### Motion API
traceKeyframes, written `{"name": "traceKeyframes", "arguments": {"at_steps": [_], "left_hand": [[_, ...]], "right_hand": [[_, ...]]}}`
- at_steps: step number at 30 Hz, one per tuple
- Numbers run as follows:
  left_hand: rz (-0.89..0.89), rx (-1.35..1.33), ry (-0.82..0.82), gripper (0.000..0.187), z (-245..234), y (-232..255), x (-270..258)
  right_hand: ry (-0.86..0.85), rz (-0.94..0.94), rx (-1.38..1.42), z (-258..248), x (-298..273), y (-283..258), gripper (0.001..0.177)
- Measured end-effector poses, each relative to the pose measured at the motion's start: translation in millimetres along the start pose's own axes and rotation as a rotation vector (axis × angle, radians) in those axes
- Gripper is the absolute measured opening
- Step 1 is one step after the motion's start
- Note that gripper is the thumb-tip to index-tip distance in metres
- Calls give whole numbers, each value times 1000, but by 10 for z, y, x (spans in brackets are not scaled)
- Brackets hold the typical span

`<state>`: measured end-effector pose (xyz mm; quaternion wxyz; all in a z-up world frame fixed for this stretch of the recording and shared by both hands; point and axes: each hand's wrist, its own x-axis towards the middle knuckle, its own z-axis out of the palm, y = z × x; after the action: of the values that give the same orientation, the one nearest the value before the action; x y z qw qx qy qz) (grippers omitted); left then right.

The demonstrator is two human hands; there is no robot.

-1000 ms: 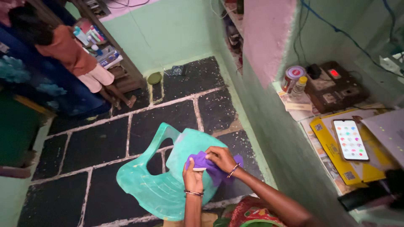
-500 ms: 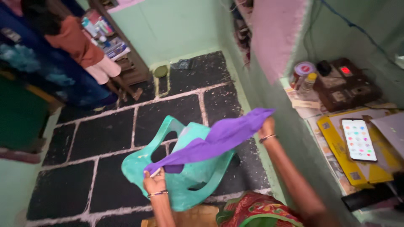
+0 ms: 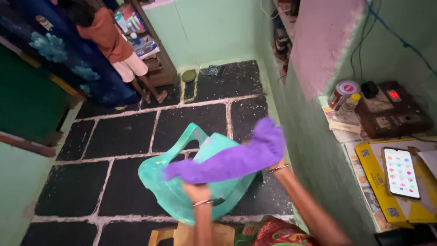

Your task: The person wipes a teal plastic chair with a purple cloth. They clean the seat, backrest, and legs, turning the chair to reach different sides. The person also briefly interacts with a smartphone on a nearby shelf before resuming the cleaning.

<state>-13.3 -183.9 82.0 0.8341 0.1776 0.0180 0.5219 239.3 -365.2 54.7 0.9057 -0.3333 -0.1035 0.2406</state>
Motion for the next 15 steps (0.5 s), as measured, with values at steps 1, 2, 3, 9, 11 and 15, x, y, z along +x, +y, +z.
{"name": "traceKeyframes", "arguments": {"at_steps": [1,2,3,9,11,15], "left_hand": [[-130,56,193,40,70,-297,-94],[-272,43,161,43,156,-566,-201],[-316,72,178,46,268,-855,-294],[-276,630,224,52,491,-1242,-552],[-332,682,204,55,493,-1229,-597],[-372,839,156,63,557,-1233,-696]], "right_hand": [[-10,182,72,193,-163,211,36],[-22,363,144,379,-325,384,42],[-35,544,216,535,-472,502,48],[-182,254,-369,661,-830,703,55],[-115,321,-259,513,-824,808,56],[-64,260,-308,235,-804,950,58]]}}
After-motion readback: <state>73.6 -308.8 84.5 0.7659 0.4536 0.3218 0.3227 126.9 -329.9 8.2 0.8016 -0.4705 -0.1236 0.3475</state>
